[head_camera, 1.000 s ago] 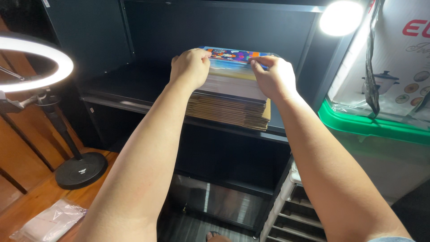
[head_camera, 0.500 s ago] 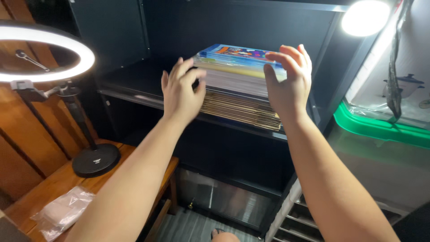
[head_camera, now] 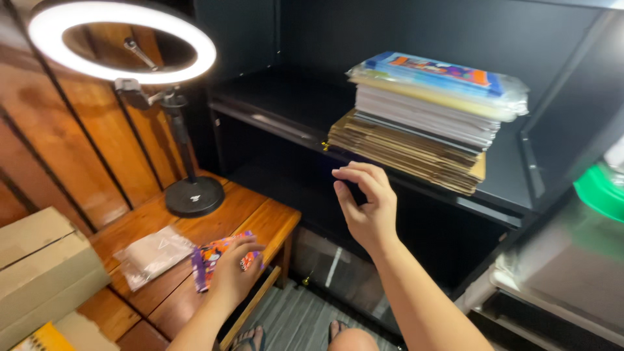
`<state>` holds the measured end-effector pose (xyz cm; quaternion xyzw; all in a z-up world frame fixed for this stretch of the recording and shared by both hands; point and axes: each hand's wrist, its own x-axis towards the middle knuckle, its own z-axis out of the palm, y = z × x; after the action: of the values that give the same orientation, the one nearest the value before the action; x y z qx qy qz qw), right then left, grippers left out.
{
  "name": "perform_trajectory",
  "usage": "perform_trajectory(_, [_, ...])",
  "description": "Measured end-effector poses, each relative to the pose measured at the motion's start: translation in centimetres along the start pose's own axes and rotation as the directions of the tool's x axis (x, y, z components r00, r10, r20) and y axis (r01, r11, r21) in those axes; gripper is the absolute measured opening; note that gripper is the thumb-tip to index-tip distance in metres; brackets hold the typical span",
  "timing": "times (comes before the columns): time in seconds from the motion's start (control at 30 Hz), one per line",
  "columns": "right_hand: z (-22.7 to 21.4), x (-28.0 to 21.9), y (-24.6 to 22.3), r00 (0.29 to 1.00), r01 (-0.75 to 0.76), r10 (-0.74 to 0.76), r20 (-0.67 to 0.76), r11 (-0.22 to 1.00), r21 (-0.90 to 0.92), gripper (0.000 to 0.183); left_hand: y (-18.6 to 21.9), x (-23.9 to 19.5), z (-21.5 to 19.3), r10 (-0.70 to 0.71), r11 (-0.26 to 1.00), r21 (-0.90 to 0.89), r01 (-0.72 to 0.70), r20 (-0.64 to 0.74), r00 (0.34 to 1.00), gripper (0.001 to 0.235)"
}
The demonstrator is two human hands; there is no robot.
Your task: The person sits on the floor and organizes stationery items. They pick up plastic sleeves and small colorful packages from a wooden bench, then place them onto a stack on a black shelf. The person repeats this process for several items, stacking them neatly.
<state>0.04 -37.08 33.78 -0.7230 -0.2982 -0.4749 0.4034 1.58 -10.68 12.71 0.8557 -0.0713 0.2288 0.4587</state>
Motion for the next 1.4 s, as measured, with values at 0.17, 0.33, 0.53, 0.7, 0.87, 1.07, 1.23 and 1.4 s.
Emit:
perform_trajectory(0.17, [6.2,-5.1,3.1,0.941,-0.335,0.327,0.086,0.936,0.104,0.015,-8.2,-3.6,-2.0,-0.089,0.984,0.139,0.113,-0.169,0.982,0.022])
perform_trajectory(0.33, [13.4,-12.6,7.4,0.819,-0.574,0.566,0.098,0.801,0.171,0.026,-12.4,-4.8,-2.5,-0.096,0.879,0.418,0.230,-0.319,0.943,0.020])
perform_trajectory(0.53, [16.7,-20.4,9.0,0.671,-0.728,0.707,0.223,0.686,0.013,0.027,-14.9,-5.4,-2.3,-0.272,0.780,0.488,0.392,-0.300,0.914,0.035])
perform_trajectory(0.7, [18.8,-23.3,10.7,0.685,-0.575,0.620,0.382,0.783,-0.238,0.025,-13.4,-5.5,-2.5,-0.287,0.869,0.372,0.327,-0.160,0.945,0.057])
perform_trajectory(0.87, [20.1,-24.5,9.9,0.690,-0.400,0.472,0.549,0.881,-0.255,0.045,-12.6,-5.5,-2.4,-0.321,0.856,0.396,0.331,-0.093,0.942,0.062])
perform_trajectory(1.07, [20.8,-24.9,9.7,0.662,-0.318,0.357,0.659,0.930,-0.184,0.054,-12.6,-5.5,-2.1,-0.338,0.804,0.503,0.316,-0.050,0.940,0.056])
perform_trajectory(1.23, [21.6,-26.4,11.8,0.655,-0.274,0.308,0.690,0.948,-0.163,0.047,-13.4,-5.3,-2.0,-0.395,0.793,0.495,0.355,-0.027,0.918,0.054])
perform_trajectory(1.4, [21.5,-26.0,11.7,0.696,-0.282,0.289,0.657,0.952,-0.120,0.036,-14.9,-5.1,-1.5,-0.380,0.809,0.457,0.369,-0.071,0.922,0.051])
